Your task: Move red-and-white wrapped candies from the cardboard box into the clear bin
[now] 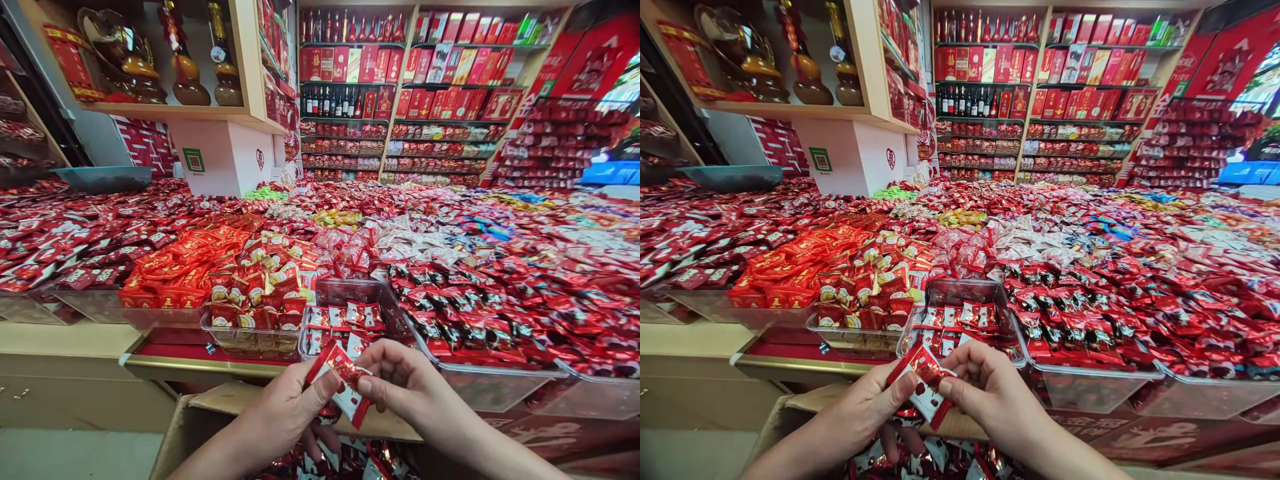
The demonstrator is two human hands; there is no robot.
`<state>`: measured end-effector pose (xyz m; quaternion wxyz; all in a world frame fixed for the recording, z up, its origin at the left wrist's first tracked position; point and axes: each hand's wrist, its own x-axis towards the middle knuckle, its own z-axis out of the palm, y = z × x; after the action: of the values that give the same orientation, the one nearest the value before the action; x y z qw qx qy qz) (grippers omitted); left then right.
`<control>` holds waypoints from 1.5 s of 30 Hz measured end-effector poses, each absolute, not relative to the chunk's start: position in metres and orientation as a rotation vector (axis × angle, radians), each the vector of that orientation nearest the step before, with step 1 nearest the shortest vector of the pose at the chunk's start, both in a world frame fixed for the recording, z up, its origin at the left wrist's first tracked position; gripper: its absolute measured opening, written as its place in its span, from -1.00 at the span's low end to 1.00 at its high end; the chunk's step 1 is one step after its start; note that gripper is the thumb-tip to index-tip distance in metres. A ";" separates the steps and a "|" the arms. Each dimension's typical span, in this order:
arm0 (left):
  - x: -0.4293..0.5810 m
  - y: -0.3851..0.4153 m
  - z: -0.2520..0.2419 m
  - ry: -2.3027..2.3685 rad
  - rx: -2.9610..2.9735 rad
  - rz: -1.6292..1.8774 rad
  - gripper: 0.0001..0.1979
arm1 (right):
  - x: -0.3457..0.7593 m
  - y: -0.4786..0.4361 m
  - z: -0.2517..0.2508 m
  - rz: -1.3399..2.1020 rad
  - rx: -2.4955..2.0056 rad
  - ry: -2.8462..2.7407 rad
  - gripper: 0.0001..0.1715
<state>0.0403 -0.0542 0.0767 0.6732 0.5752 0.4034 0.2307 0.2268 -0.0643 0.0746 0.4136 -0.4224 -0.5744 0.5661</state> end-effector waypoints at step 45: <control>-0.013 -0.035 0.025 1.065 1.240 1.215 -0.61 | 0.188 0.057 0.067 0.964 -1.580 -1.663 -0.86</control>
<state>-0.0127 -0.0346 0.0252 0.5248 0.5183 0.4451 0.5077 0.1878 0.0570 0.0674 0.3207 -0.6014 -0.6331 0.3669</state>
